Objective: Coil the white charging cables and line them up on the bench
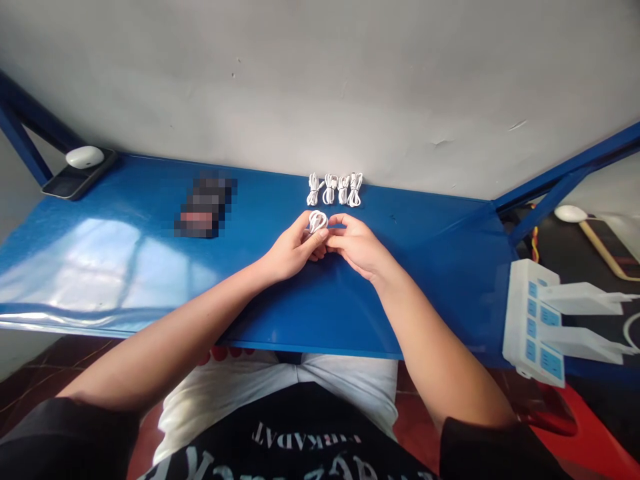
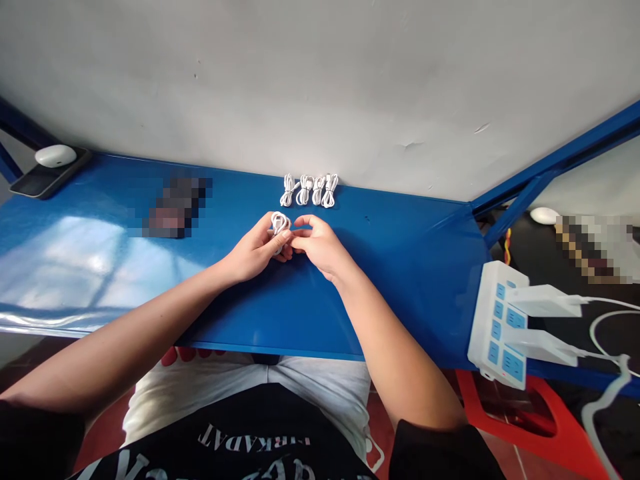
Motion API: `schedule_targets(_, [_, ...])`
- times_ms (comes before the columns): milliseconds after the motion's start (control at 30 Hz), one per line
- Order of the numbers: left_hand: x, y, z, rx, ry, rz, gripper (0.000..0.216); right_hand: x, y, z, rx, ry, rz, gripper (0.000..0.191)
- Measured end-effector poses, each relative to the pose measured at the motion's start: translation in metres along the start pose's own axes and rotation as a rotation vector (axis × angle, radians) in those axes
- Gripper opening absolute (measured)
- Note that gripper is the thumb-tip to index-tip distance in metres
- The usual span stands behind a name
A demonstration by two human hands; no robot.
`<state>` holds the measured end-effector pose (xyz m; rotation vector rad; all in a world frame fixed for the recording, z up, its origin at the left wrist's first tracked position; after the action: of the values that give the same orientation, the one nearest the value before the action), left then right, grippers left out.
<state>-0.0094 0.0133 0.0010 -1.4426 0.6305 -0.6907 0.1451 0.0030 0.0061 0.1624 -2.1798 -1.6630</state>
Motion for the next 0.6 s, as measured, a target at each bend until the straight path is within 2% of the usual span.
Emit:
schedule_targets(133, [0.001,-0.004,-0.001,-0.005,0.054,-0.021,0.027,-0.002,0.007,-0.005,0.037,0.045,-0.085,0.037])
schedule_targets(267, [0.003,-0.005,-0.003,0.022,0.066,0.025,0.023,-0.002,0.012,-0.01,0.067,-0.001,-0.138,0.038])
schedule_targets(433, [0.007,-0.002,-0.005,0.054,-0.039,0.278,0.022,-0.001,0.011,-0.011,0.064,-0.048,-0.2,0.037])
schedule_targets(600, [0.009,0.004,-0.002,0.172,-0.159,0.504,0.014,0.004,0.007,-0.008,0.01,-0.081,-0.173,0.033])
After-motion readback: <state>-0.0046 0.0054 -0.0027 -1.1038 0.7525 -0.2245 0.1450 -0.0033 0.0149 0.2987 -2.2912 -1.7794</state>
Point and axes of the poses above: each hand's wrist, its own z-axis towards the middle knuckle, its own x-axis out of the palm, y = z × x, the point moved 2 cm from there along z, towards the middle knuckle, and after that the axes turned 15 degrees about y, right-handed, at the moved point
